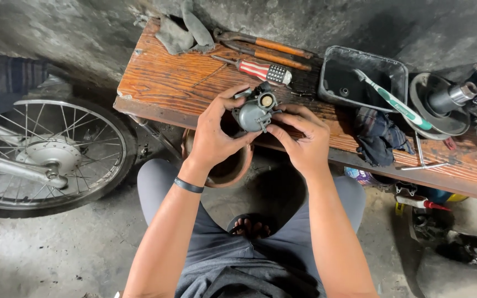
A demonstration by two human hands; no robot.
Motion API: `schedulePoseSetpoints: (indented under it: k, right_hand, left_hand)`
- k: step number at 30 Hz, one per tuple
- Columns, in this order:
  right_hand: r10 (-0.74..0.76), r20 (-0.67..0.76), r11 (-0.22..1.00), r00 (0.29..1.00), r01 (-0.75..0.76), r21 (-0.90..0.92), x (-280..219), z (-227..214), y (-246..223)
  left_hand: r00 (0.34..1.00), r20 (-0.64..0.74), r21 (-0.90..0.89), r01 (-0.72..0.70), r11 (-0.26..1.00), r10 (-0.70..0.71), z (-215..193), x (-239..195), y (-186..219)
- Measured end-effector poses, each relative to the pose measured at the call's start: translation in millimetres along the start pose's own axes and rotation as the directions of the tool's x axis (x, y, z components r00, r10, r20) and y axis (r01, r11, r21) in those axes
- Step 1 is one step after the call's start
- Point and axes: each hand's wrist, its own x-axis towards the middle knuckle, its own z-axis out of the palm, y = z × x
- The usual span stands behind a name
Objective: Assembling a motorcycle carburetor by aligning components and tightening screws with a screwdriver.
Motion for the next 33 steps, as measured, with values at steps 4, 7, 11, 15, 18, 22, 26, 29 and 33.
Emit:
schedulePoseSetpoints:
  k: [4, 7, 11, 15, 18, 22, 26, 29, 33]
  right_hand:
    - [-0.012, -0.02, 1.0, 1.0, 0.012, -0.015, -2.2, 1.6, -0.5]
    - [-0.01, -0.019, 1.0, 1.0, 0.009, -0.02, -1.5, 1.1, 0.0]
    - [-0.005, -0.018, 0.999, 1.0, 0.004, -0.048, -1.6, 1.9, 1.4]
    - [-0.016, -0.025, 0.996, 1.0, 0.014, -0.086, -2.0, 1.6, 1.5]
    - [-0.038, -0.037, 0.995, 0.999, 0.034, -0.099, 2.0, 1.6, -4.1]
    - [-0.091, -0.066, 0.986, 0.994, 0.081, -0.145, 8.0, 0.5, -10.4]
    - [-0.011, -0.084, 0.967, 0.996, -0.01, -0.254, -0.4, -12.1, 0.0]
    - [0.025, -0.119, 0.936, 0.993, -0.065, -0.346, -1.7, -25.6, 6.4]
    - [0.016, -0.227, 0.957, 0.974, -0.081, -0.278, -5.7, -28.7, 18.6]
  left_hand:
    - [1.0, 0.001, -0.011, 0.012, 1.0, -0.012, -0.4, 0.7, 5.3]
    - [1.0, 0.001, -0.019, 0.024, 1.0, -0.024, 0.0, 1.9, 1.2]
    - [1.0, -0.017, -0.011, -0.017, 1.0, 0.017, 0.0, -1.2, -13.8]
    - [0.999, -0.037, 0.045, -0.025, 0.999, 0.026, 1.9, -4.0, -18.7]
    - [0.998, -0.055, 0.045, -0.024, 0.999, 0.026, 2.8, -6.3, -21.8]
    - [0.994, -0.105, 0.039, -0.021, 0.999, 0.025, 5.7, -5.3, -22.1]
    - [0.99, -0.14, 0.045, 0.003, 0.999, 0.003, 6.7, -6.1, -26.1]
    - [0.985, -0.175, 0.046, 0.015, 0.999, -0.007, 9.8, -6.8, -28.7]
    - [0.973, -0.232, 0.099, 0.045, 0.994, -0.021, 14.9, -3.6, -26.5]
